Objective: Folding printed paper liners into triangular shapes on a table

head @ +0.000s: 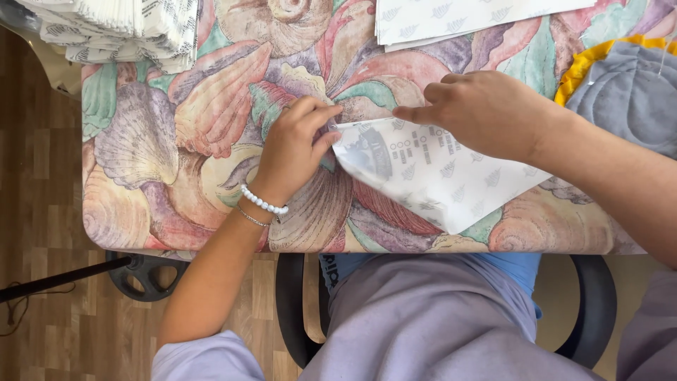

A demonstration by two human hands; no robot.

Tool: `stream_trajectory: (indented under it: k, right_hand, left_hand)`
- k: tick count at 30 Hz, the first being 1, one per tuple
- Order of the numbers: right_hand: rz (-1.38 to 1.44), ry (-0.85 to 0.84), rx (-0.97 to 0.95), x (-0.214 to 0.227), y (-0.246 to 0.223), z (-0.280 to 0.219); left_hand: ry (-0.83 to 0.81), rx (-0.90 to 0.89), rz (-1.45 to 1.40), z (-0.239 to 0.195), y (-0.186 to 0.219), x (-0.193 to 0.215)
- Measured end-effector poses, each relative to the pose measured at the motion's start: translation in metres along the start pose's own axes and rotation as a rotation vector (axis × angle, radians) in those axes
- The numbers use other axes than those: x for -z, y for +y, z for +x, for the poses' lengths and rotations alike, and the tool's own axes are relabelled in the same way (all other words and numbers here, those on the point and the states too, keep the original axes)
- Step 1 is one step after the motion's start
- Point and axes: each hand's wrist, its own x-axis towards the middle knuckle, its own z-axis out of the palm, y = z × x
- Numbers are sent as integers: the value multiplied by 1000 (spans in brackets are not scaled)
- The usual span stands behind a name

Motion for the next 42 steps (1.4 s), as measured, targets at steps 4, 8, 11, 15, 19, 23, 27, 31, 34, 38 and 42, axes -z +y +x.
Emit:
stream_trajectory:
  k: [4,8,11,15,19,23,27,31,34,38,42]
  right_hand:
    - [86,66,-24,8,3,-8]
    - [82,87,-77,9,4,-19]
    - [121,107,-110,14,2,-23]
    - [92,110,-119,11,1,-23]
    - [104,201,-98,5,1,-23]
    - [100,253,-75,-1,3,-23]
    - [103,263,-63,-8,4,-23]
    - [123,234,-63,-10,2,-16]
    - [144,193,-65,-12,2,-12]
    - [206,163,-71,-13,3,-10]
    - [215,166,-83,-15,3,-11]
  left_hand:
    - [16,57,-145,4,-1,3]
    - [65,-31,-236,3,3,6]
    - [119,-61,-252,-2,0,1]
    - [133,-5,-287,-3,2,-2]
    - [147,14,-296,-4,-2,-4]
    - [148,-4,-307,-5,-2,-4]
    - [164,-27,-288,-4,1,-4]
    - [180,-217,111,1,8,-3]
    - [66,-329,293,5,16,-3]
    - [-20,-373,373,12,27,-1]
    - [-62,-324,440,13,28,-4]
